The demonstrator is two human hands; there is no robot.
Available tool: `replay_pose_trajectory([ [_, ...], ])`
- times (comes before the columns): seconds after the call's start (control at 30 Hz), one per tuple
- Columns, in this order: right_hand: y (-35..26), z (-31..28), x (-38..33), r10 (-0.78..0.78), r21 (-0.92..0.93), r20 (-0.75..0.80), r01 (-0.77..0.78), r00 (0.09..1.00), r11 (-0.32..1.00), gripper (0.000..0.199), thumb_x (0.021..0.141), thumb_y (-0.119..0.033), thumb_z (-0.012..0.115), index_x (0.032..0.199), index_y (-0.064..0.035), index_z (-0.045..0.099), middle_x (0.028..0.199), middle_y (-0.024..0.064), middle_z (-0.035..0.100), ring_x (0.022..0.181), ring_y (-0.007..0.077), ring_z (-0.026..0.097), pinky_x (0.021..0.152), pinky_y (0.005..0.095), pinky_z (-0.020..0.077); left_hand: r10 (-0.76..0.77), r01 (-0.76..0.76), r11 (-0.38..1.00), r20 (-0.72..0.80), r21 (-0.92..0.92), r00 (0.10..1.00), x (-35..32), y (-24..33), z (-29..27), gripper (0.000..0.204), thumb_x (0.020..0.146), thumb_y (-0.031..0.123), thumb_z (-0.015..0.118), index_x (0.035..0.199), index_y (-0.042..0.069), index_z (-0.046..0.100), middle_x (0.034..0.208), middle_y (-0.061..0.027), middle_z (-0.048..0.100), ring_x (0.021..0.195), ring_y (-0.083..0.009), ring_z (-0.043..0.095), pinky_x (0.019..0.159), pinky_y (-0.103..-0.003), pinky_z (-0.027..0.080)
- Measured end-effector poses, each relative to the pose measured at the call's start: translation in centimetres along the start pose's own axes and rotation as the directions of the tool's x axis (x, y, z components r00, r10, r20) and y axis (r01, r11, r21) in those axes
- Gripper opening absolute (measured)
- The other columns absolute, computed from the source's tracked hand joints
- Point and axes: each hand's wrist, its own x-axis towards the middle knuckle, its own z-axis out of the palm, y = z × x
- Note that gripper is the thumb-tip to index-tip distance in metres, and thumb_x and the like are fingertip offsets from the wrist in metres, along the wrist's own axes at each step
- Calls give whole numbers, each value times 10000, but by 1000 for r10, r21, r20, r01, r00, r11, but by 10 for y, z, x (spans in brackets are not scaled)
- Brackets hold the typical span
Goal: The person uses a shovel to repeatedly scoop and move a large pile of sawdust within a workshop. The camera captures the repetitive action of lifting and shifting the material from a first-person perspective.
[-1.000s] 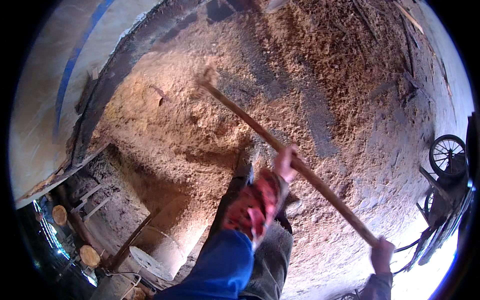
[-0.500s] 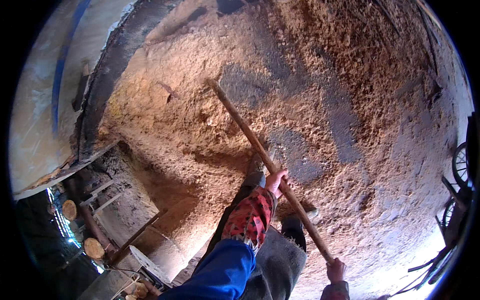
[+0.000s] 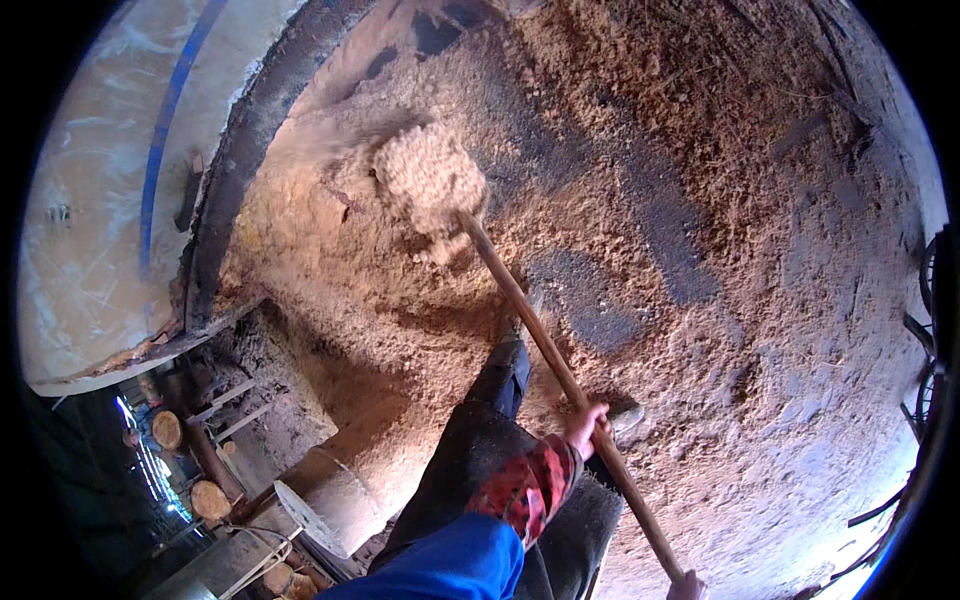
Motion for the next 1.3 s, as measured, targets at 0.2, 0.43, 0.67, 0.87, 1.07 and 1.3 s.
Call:
replay_pose_trajectory([
  [0.2,38,-80,-81,211,304,528,-416,822,857,219,787,-101,496,950,44,508,755,213,558,729,377,572,640,480,450,-211,210,976,-15,-59,977,-62,-50,14,163,739,138,644,696,80,498,594,-29,461,501,-174,489,499,-325,452],
  [0.43,-11,-144,-37,37,384,541,-286,840,878,79,786,-81,476,801,-6,500,735,194,543,687,365,555,593,465,450,-171,166,984,-59,-70,984,-78,31,8,132,743,123,643,736,66,524,593,-31,481,495,-177,503,473,-315,454],
  [0.67,-138,-163,107,50,652,537,-452,842,609,276,828,-239,495,761,22,556,699,262,586,708,413,596,582,494,458,83,-59,988,-171,141,982,-30,211,-32,182,731,122,666,719,61,495,587,-55,468,474,-198,498,469,-377,478],
  [0.87,-186,-202,199,105,748,208,-227,972,624,221,688,-281,626,667,-76,548,585,175,577,576,383,577,516,482,449,326,-270,924,-190,270,926,-26,323,-26,203,729,171,688,737,96,499,613,-29,488,501,-177,519,446,-360,461],
  [1.07,-220,-247,260,-83,928,256,-221,963,299,318,609,-257,739,796,-26,625,617,143,582,578,191,591,538,362,447,505,-467,835,-70,291,860,-62,393,11,155,768,144,667,783,71,531,651,-27,524,548,-160,529,498,-324,470],
  [1.3,-249,-288,300,-299,976,214,-217,930,20,378,681,-330,709,794,18,613,596,158,564,558,172,567,545,355,447,471,-487,842,127,231,873,-78,426,53,219,805,236,665,818,79,512,666,0,476,542,-121,469,491,-284,416],
])
